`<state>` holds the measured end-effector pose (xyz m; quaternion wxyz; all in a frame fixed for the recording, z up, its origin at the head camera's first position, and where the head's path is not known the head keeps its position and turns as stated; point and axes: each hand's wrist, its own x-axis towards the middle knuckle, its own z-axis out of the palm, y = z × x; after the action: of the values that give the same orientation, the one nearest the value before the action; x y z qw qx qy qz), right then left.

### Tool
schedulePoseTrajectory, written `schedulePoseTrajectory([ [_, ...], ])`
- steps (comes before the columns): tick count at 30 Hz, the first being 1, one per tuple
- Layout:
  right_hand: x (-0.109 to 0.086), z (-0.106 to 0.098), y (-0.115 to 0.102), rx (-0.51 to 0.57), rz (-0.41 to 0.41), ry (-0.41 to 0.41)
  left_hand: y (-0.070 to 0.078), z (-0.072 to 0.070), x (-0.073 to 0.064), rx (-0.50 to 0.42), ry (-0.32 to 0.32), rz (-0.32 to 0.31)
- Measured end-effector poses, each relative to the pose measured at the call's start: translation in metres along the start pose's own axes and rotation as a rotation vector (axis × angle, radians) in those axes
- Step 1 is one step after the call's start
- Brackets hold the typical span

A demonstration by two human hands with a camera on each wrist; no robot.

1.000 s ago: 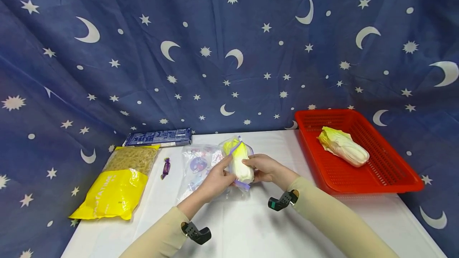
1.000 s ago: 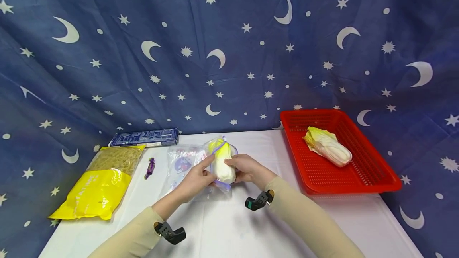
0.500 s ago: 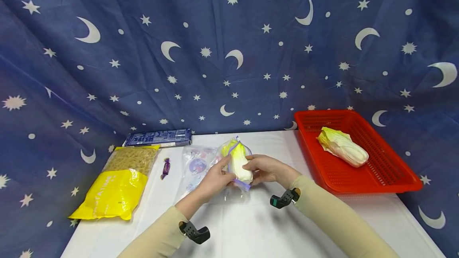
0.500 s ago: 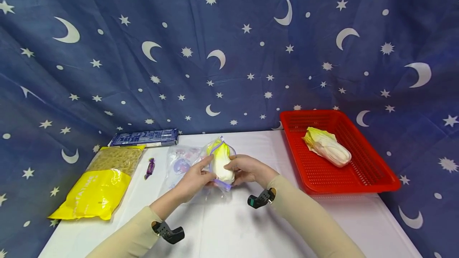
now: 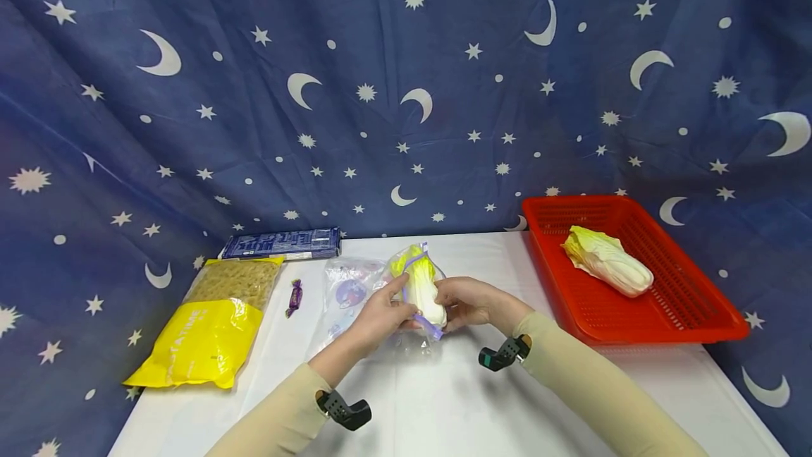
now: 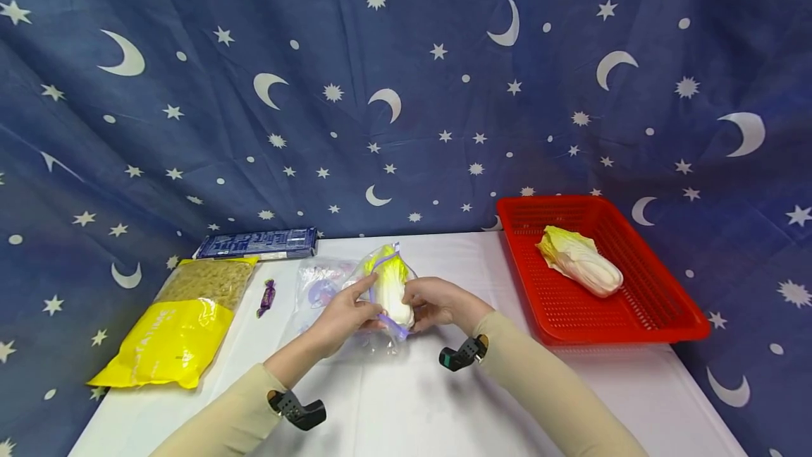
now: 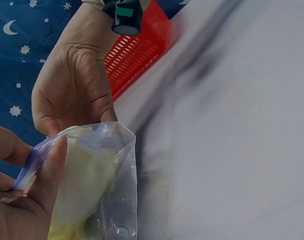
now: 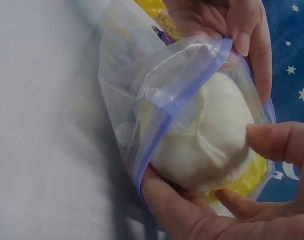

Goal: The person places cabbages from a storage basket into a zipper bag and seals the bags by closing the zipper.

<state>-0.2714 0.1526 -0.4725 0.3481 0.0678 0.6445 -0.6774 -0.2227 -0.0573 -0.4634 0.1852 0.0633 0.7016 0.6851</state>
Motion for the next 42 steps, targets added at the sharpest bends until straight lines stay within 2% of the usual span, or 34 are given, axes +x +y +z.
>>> schedulePoseTrajectory([
  [9,-0.001,0.007,-0.003,-0.074,-0.046,0.039,0.01,-0.001,-0.004,0.004,0.007,0.015],
  [12,-0.002,0.007,-0.004,-0.032,-0.036,0.052,0.009,-0.003,-0.003,-0.012,0.007,0.009],
  [17,-0.004,0.006,-0.003,0.001,-0.022,0.02,0.01,-0.003,-0.002,-0.038,0.012,0.002],
  [20,-0.005,0.007,-0.003,-0.031,-0.029,0.0,0.011,-0.002,-0.003,-0.044,0.009,0.011],
  [25,-0.006,0.011,-0.003,-0.117,-0.088,-0.013,0.015,0.0,-0.002,-0.046,-0.016,0.051],
  [29,-0.006,0.01,-0.004,-0.151,-0.116,-0.002,0.016,-0.001,-0.001,-0.07,0.007,0.061],
  [32,-0.006,0.005,-0.003,-0.156,-0.136,0.061,0.017,-0.003,-0.001,-0.082,0.029,0.055],
  [38,-0.009,-0.003,0.005,-0.173,-0.24,0.397,0.018,-0.007,-0.002,-0.1,0.028,0.067],
  [40,-0.011,-0.003,0.012,-0.178,-0.253,0.416,0.018,-0.008,-0.003,-0.103,0.027,0.067],
  [42,-0.013,-0.002,0.019,-0.179,-0.262,0.364,0.018,-0.01,-0.003,-0.096,0.032,0.066],
])
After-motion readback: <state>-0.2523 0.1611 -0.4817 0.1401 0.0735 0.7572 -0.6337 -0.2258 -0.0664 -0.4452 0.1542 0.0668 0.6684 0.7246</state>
